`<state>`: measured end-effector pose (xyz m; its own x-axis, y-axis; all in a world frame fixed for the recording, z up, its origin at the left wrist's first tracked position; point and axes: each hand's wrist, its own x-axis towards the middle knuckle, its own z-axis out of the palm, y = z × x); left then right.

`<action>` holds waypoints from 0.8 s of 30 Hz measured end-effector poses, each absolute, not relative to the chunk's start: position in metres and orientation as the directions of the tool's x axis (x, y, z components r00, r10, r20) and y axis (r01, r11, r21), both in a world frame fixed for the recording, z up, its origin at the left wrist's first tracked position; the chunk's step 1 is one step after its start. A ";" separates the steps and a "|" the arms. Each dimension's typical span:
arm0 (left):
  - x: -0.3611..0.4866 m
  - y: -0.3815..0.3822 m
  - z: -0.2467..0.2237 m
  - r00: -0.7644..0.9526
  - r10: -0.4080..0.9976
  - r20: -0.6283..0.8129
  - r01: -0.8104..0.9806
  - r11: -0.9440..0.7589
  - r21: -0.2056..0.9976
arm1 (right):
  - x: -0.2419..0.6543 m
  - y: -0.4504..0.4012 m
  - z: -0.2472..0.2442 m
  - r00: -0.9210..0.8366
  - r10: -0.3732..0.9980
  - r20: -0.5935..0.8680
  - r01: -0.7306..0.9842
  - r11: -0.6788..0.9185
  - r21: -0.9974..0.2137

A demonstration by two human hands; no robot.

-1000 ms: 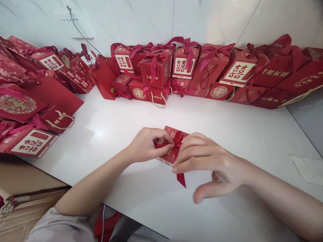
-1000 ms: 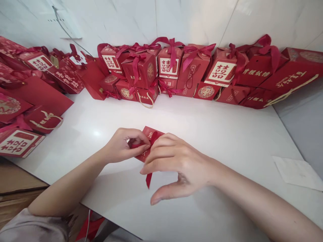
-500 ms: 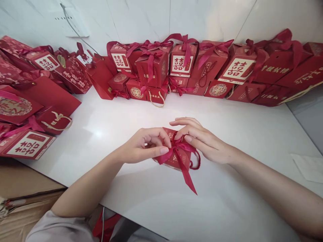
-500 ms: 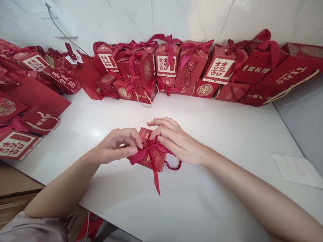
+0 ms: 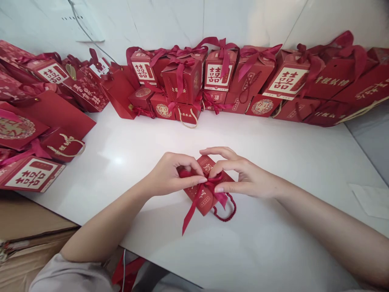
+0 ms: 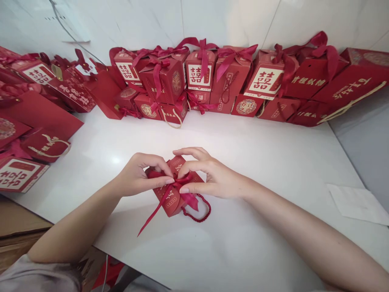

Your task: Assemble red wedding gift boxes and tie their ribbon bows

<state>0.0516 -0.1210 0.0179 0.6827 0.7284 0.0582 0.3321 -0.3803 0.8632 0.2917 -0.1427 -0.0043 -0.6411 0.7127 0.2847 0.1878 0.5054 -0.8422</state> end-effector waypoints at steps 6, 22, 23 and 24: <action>0.054 -0.123 0.017 0.686 0.723 0.084 0.390 -0.462 0.797 | 0.291 -0.136 -0.016 -0.607 0.773 0.185 0.066 0.281 -0.958; 0.059 -0.126 0.010 0.662 0.704 0.257 0.458 -0.651 0.605 | 0.278 -0.141 -0.025 -0.455 0.858 0.238 -0.039 0.248 -0.968; 0.059 -0.126 0.010 0.662 0.703 0.259 0.460 -0.654 0.600 | 0.279 -0.141 -0.025 -0.462 0.852 0.245 -0.040 0.256 -0.966; 0.059 -0.127 0.010 0.664 0.701 0.260 0.461 -0.657 0.597 | 0.279 -0.141 -0.024 -0.471 0.844 0.255 -0.039 0.269 -0.962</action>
<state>0.0589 -0.1267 0.0103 0.6639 0.7013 0.2598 0.4608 -0.6571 0.5965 0.2790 -0.1409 -0.0244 -0.4714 0.8442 0.2551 -0.0387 0.2692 -0.9623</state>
